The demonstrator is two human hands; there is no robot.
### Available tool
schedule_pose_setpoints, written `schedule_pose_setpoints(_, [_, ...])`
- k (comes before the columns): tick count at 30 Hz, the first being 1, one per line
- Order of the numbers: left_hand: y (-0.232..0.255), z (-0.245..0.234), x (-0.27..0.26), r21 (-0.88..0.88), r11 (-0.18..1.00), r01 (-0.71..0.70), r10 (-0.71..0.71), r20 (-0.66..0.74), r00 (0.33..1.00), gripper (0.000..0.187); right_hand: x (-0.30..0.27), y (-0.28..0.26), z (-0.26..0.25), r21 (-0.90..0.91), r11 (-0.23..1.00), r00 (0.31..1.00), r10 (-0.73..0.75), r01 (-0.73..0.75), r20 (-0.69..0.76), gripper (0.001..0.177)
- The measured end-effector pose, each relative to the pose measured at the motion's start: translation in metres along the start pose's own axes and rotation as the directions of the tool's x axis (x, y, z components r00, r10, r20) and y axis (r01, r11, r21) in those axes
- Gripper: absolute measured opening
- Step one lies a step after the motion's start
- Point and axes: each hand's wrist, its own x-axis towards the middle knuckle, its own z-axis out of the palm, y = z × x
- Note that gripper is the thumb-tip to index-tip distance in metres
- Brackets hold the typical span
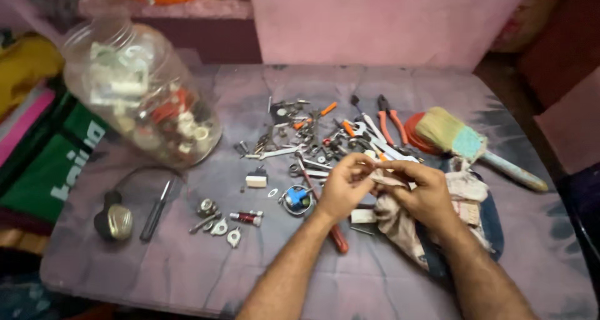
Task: The person cleans and reassembles the internal components of a white electrical plug by hand, using a cloth to wipe various metal and plastic parts before fitting them back into the plug housing.
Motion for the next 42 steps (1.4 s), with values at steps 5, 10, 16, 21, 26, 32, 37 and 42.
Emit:
schedule_pose_setpoints(5, [0.035, 0.010, -0.010, 0.616, 0.787, -0.037, 0.084, -0.048, 0.995, 0.030, -0.003, 0.014, -0.021, -0.065, 0.985, 0.953, 0.140, -0.163, -0.270, 0.023])
schedule_pose_setpoints(10, [0.069, 0.010, -0.013, 0.969, 0.203, -0.139, -0.186, 0.178, 0.966, 0.040, 0.000, 0.009, -0.030, 0.103, 0.948, 0.843, 0.316, -0.302, -0.435, 0.013])
schedule_pose_setpoints(16, [0.078, 0.019, -0.013, 0.995, 0.047, -0.083, -0.428, 0.095, 0.899, 0.046, 0.000, 0.000, -0.028, 0.050, 0.973, 0.864, 0.224, -0.226, -0.450, 0.015])
schedule_pose_setpoints(21, [0.071, 0.012, -0.012, 0.989, 0.067, -0.132, -0.340, 0.147, 0.929, 0.035, 0.002, -0.004, -0.028, -0.002, 0.981, 0.881, 0.173, -0.194, -0.440, 0.020])
schedule_pose_setpoints(26, [0.067, 0.006, -0.011, 0.968, 0.135, -0.212, -0.019, 0.216, 0.976, 0.032, 0.002, -0.001, -0.026, 0.009, 0.945, 0.860, 0.302, -0.328, -0.412, 0.017])
schedule_pose_setpoints(32, [0.052, 0.015, -0.012, 0.970, 0.218, -0.107, 0.169, 0.070, 0.983, 0.035, -0.003, 0.012, -0.011, 0.178, 0.970, 0.946, 0.208, -0.166, -0.250, 0.016])
schedule_pose_setpoints(37, [0.041, 0.013, -0.009, 0.928, 0.291, -0.232, 0.316, 0.135, 0.939, 0.037, -0.008, 0.008, -0.004, 0.458, 0.874, 0.986, 0.133, -0.164, 0.098, 0.018])
schedule_pose_setpoints(42, [0.041, 0.016, -0.010, 0.876, 0.454, -0.162, 0.324, 0.007, 0.946, 0.039, -0.008, 0.006, -0.007, 0.481, 0.861, 0.978, 0.074, -0.162, 0.196, 0.030])
